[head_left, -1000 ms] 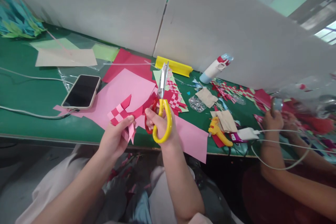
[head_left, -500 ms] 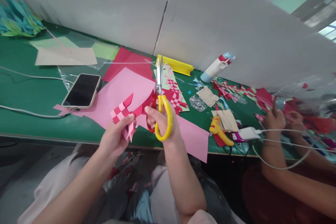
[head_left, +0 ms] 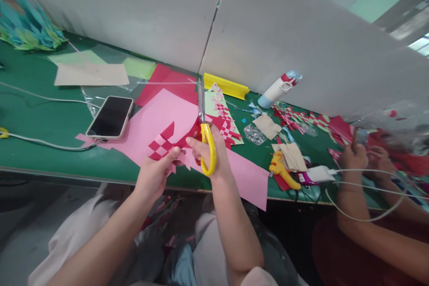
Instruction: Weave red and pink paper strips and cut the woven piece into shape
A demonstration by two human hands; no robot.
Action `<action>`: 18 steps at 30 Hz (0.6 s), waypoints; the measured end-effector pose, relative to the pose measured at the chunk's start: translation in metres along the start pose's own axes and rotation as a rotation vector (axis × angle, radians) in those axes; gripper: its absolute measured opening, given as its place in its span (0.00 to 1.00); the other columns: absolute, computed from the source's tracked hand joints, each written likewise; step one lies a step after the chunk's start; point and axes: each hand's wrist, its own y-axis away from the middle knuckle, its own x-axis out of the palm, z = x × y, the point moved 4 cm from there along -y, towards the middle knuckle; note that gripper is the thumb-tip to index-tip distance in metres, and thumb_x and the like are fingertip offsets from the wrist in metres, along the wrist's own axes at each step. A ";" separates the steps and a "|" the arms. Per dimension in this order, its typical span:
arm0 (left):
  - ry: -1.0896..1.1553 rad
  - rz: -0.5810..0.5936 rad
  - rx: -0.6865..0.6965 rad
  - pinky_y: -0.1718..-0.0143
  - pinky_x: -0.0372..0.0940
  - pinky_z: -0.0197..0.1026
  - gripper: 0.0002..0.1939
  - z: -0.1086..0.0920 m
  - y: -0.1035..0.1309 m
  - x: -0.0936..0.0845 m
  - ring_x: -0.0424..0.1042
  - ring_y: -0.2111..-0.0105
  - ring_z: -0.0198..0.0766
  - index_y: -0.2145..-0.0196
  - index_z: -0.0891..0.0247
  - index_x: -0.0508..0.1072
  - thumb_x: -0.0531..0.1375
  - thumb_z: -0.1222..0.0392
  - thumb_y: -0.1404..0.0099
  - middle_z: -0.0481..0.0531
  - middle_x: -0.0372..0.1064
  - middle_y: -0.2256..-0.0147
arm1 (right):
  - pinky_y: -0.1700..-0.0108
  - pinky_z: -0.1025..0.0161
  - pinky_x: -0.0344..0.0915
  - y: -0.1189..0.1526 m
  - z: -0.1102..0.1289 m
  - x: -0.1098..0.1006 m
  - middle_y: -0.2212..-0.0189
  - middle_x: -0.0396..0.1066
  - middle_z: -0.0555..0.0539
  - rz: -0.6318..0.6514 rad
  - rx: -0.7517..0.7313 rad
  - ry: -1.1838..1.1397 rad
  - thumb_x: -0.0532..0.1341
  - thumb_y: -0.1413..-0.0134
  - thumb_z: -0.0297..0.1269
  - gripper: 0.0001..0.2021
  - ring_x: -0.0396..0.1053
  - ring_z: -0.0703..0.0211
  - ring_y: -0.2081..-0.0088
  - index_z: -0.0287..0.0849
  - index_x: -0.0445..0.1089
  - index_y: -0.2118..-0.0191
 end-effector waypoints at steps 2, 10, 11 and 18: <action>-0.004 0.074 -0.012 0.67 0.69 0.36 0.18 0.000 0.001 0.002 0.75 0.70 0.36 0.62 0.65 0.77 0.71 0.58 0.52 0.51 0.77 0.68 | 0.85 0.70 0.50 -0.001 0.007 -0.002 0.76 0.58 0.60 0.026 0.002 0.012 0.70 0.63 0.35 0.25 0.51 0.74 0.85 0.47 0.58 0.58; 0.094 0.152 -0.044 0.72 0.69 0.35 0.12 -0.019 0.001 -0.004 0.74 0.73 0.38 0.72 0.64 0.80 0.69 0.53 0.52 0.51 0.77 0.74 | 0.84 0.69 0.48 -0.004 0.032 -0.011 0.79 0.57 0.61 0.124 0.050 0.160 0.71 0.65 0.35 0.27 0.51 0.73 0.85 0.46 0.57 0.59; 0.066 0.151 -0.052 0.75 0.67 0.33 0.12 -0.021 0.001 -0.006 0.72 0.76 0.35 0.73 0.64 0.80 0.69 0.53 0.53 0.50 0.76 0.76 | 0.84 0.69 0.48 -0.004 0.032 -0.012 0.79 0.57 0.61 0.138 0.065 0.176 0.71 0.65 0.35 0.27 0.51 0.73 0.85 0.46 0.57 0.59; -0.257 0.156 -0.076 0.78 0.62 0.31 0.14 -0.024 -0.005 -0.014 0.69 0.77 0.32 0.72 0.66 0.81 0.71 0.54 0.53 0.53 0.76 0.75 | 0.84 0.69 0.48 -0.002 0.028 -0.007 0.80 0.58 0.62 0.212 0.150 0.308 0.70 0.64 0.36 0.27 0.51 0.73 0.86 0.45 0.55 0.60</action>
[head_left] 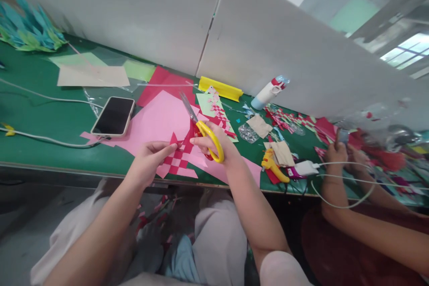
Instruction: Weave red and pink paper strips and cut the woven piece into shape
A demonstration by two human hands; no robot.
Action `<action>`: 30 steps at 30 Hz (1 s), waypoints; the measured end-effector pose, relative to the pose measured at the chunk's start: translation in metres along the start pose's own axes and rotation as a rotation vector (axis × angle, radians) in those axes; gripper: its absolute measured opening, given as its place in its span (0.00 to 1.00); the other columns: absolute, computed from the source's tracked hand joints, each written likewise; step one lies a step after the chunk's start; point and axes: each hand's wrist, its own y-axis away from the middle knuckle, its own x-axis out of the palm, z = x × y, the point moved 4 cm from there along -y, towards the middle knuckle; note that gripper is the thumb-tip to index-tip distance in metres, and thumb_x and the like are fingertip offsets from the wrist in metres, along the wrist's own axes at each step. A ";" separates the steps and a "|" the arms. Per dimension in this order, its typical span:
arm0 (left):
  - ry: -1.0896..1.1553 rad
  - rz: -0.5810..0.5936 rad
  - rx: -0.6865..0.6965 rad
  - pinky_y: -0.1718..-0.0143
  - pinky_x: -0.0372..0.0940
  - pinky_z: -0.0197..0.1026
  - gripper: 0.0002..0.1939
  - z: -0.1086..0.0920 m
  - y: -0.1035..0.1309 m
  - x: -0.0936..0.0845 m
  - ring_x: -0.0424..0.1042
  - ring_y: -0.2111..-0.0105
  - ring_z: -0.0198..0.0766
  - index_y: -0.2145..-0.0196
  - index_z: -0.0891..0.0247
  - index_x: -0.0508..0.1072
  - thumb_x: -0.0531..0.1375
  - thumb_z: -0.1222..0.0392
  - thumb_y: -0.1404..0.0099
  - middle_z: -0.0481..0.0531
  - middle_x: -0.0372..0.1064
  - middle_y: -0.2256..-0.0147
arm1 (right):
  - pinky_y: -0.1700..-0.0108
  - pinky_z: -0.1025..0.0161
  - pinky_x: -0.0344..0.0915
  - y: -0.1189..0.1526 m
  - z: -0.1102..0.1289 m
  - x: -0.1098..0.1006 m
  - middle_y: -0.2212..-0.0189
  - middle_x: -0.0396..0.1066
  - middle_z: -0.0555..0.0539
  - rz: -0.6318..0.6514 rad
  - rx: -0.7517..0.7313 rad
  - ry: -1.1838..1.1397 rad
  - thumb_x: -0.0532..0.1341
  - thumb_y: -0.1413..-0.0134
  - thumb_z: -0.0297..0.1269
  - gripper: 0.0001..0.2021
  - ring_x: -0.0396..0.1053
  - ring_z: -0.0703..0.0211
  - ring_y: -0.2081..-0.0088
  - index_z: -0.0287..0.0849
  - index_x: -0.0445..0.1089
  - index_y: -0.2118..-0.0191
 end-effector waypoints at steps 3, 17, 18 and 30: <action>-0.004 -0.010 -0.014 0.77 0.63 0.32 0.15 0.000 -0.001 -0.001 0.71 0.76 0.34 0.73 0.67 0.81 0.72 0.53 0.55 0.56 0.76 0.74 | 0.84 0.69 0.50 0.001 0.002 0.003 0.82 0.57 0.63 0.025 -0.019 0.005 0.70 0.63 0.38 0.24 0.52 0.72 0.86 0.46 0.54 0.62; -0.018 0.032 -0.124 0.86 0.59 0.32 0.17 0.003 -0.001 -0.005 0.64 0.85 0.31 0.71 0.67 0.80 0.72 0.51 0.55 0.52 0.71 0.81 | 0.85 0.69 0.49 -0.004 -0.002 -0.001 0.86 0.54 0.62 0.033 -0.068 0.063 0.67 0.58 0.38 0.18 0.51 0.71 0.87 0.46 0.54 0.70; -0.025 0.034 -0.127 0.86 0.59 0.32 0.17 0.003 -0.001 -0.004 0.63 0.85 0.30 0.71 0.67 0.80 0.72 0.52 0.55 0.52 0.71 0.81 | 0.85 0.69 0.49 -0.004 -0.002 -0.001 0.86 0.54 0.63 0.039 -0.063 0.067 0.67 0.57 0.38 0.18 0.51 0.71 0.87 0.46 0.54 0.70; -0.122 0.120 -0.065 0.77 0.64 0.31 0.14 0.005 -0.002 0.003 0.71 0.76 0.33 0.72 0.65 0.78 0.72 0.55 0.56 0.52 0.74 0.74 | 0.86 0.70 0.47 0.002 -0.008 0.012 0.85 0.58 0.64 0.057 0.054 0.028 0.70 0.62 0.35 0.25 0.52 0.70 0.88 0.46 0.55 0.60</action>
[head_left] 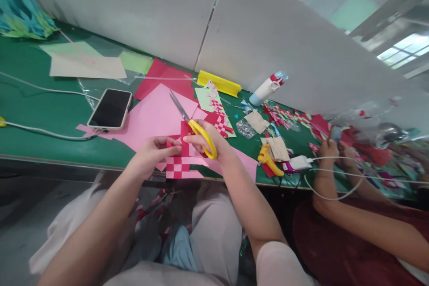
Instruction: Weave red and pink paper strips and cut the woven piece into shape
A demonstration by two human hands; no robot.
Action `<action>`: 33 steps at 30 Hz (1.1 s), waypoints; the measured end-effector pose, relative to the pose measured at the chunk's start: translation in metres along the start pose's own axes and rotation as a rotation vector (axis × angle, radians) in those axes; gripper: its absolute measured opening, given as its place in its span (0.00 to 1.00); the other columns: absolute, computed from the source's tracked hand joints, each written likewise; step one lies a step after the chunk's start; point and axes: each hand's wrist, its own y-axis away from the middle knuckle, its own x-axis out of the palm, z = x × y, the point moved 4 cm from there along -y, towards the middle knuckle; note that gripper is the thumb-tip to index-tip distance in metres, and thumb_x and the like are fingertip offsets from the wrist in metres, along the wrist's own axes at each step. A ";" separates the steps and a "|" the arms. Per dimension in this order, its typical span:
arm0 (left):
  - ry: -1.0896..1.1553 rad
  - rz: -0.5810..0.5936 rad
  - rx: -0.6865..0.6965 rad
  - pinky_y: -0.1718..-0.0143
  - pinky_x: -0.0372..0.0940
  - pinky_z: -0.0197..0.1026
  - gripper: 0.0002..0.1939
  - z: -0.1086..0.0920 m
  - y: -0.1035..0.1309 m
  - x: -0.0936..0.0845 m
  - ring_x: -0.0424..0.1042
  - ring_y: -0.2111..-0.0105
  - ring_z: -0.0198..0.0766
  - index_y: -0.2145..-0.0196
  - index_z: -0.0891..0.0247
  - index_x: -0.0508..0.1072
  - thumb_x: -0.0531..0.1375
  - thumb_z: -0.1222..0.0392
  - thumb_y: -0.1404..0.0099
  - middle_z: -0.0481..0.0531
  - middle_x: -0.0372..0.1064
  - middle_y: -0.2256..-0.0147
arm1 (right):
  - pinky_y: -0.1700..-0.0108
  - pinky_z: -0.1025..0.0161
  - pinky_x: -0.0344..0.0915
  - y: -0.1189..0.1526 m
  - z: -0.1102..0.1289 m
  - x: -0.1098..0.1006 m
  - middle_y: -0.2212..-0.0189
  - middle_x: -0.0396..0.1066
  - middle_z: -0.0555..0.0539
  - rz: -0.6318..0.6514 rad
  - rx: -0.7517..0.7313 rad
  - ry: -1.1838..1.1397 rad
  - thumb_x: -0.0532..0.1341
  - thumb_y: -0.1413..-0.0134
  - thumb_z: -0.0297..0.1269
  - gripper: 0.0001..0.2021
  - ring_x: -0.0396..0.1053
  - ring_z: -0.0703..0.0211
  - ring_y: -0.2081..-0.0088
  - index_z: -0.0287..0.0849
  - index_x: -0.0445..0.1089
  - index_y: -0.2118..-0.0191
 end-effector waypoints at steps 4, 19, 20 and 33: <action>-0.032 0.019 0.057 0.76 0.63 0.31 0.15 -0.003 0.000 0.002 0.69 0.77 0.32 0.71 0.64 0.75 0.71 0.54 0.53 0.49 0.71 0.75 | 0.87 0.71 0.46 -0.001 -0.003 0.003 0.87 0.54 0.66 0.014 -0.003 -0.005 0.69 0.61 0.36 0.24 0.50 0.71 0.89 0.46 0.56 0.60; -0.156 0.094 0.041 0.84 0.53 0.32 0.08 -0.002 0.002 0.008 0.61 0.83 0.30 0.79 0.63 0.78 0.72 0.58 0.56 0.50 0.70 0.82 | 0.86 0.71 0.47 -0.001 -0.007 0.001 0.82 0.60 0.64 -0.029 -0.020 -0.041 0.70 0.63 0.38 0.27 0.50 0.74 0.88 0.45 0.55 0.59; -0.159 0.092 0.040 0.84 0.53 0.32 0.08 -0.001 0.002 0.008 0.61 0.83 0.30 0.79 0.63 0.79 0.72 0.58 0.56 0.50 0.70 0.81 | 0.86 0.71 0.47 -0.001 -0.008 0.001 0.82 0.60 0.64 -0.030 -0.017 -0.044 0.70 0.63 0.38 0.27 0.50 0.74 0.88 0.45 0.55 0.59; -0.204 -0.030 0.126 0.83 0.47 0.33 0.16 -0.001 0.002 0.012 0.53 0.84 0.27 0.83 0.64 0.70 0.72 0.53 0.56 0.43 0.58 0.85 | 0.87 0.72 0.47 -0.004 -0.012 0.004 0.80 0.63 0.62 -0.079 -0.054 -0.088 0.69 0.63 0.37 0.26 0.52 0.74 0.88 0.45 0.56 0.59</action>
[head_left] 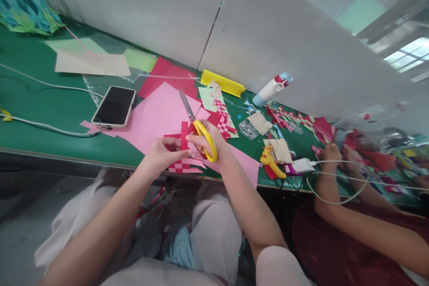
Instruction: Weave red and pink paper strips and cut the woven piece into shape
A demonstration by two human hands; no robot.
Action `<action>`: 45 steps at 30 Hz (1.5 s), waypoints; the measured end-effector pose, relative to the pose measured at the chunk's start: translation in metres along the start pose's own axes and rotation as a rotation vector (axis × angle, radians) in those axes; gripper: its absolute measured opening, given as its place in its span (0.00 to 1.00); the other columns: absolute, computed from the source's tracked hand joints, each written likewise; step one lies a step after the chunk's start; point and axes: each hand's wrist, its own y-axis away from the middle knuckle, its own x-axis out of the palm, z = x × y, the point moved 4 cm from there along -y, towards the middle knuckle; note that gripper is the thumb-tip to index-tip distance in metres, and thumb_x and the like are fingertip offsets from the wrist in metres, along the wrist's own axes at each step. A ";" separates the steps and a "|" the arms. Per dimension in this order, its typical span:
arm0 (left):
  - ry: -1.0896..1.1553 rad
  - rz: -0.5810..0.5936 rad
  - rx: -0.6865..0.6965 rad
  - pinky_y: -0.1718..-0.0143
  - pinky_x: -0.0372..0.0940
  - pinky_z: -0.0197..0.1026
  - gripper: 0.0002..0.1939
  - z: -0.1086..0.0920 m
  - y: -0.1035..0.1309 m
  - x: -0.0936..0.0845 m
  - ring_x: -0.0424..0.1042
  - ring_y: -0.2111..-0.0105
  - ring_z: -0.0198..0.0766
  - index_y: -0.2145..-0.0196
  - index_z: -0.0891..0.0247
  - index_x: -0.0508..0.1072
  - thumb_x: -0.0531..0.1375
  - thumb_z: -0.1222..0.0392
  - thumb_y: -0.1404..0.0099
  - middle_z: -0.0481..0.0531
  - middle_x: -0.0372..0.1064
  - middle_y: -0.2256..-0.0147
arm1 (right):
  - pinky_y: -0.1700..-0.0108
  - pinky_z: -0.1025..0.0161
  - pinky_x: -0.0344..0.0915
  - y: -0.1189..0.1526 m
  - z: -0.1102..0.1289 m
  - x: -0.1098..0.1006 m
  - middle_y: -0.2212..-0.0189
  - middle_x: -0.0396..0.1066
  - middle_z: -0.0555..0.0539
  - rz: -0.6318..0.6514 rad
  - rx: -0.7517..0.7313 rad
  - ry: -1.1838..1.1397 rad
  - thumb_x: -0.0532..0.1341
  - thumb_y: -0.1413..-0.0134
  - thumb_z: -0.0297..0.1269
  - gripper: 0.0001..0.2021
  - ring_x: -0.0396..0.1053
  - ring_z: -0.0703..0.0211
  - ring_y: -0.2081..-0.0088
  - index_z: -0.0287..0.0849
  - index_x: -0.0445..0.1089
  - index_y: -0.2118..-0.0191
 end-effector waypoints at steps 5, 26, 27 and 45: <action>0.031 -0.034 0.003 0.80 0.51 0.33 0.14 0.003 0.000 0.000 0.58 0.82 0.28 0.80 0.64 0.72 0.71 0.54 0.55 0.43 0.61 0.83 | 0.86 0.72 0.47 -0.001 0.000 0.001 0.80 0.64 0.62 -0.010 -0.010 -0.023 0.70 0.65 0.38 0.26 0.52 0.74 0.88 0.44 0.56 0.60; 0.252 0.078 -0.079 0.71 0.64 0.33 0.11 0.007 -0.002 0.000 0.71 0.74 0.33 0.76 0.64 0.79 0.72 0.54 0.52 0.51 0.75 0.75 | 0.84 0.71 0.50 0.007 -0.001 -0.006 0.75 0.66 0.59 -0.015 0.031 -0.022 0.71 0.66 0.38 0.30 0.53 0.75 0.86 0.44 0.56 0.57; 0.254 0.080 -0.076 0.71 0.64 0.33 0.11 0.007 -0.002 0.000 0.71 0.74 0.33 0.76 0.64 0.79 0.72 0.54 0.52 0.51 0.76 0.75 | 0.85 0.71 0.50 0.007 -0.003 -0.007 0.75 0.67 0.59 -0.012 0.046 -0.018 0.72 0.67 0.37 0.30 0.53 0.75 0.86 0.44 0.56 0.58; 0.390 -0.158 -0.086 0.74 0.64 0.31 0.14 0.002 0.000 -0.011 0.69 0.77 0.30 0.77 0.66 0.78 0.74 0.56 0.58 0.50 0.73 0.78 | 0.81 0.72 0.46 0.032 -0.011 -0.007 0.79 0.57 0.59 0.078 0.103 -0.181 0.64 0.52 0.44 0.18 0.52 0.71 0.82 0.48 0.57 0.58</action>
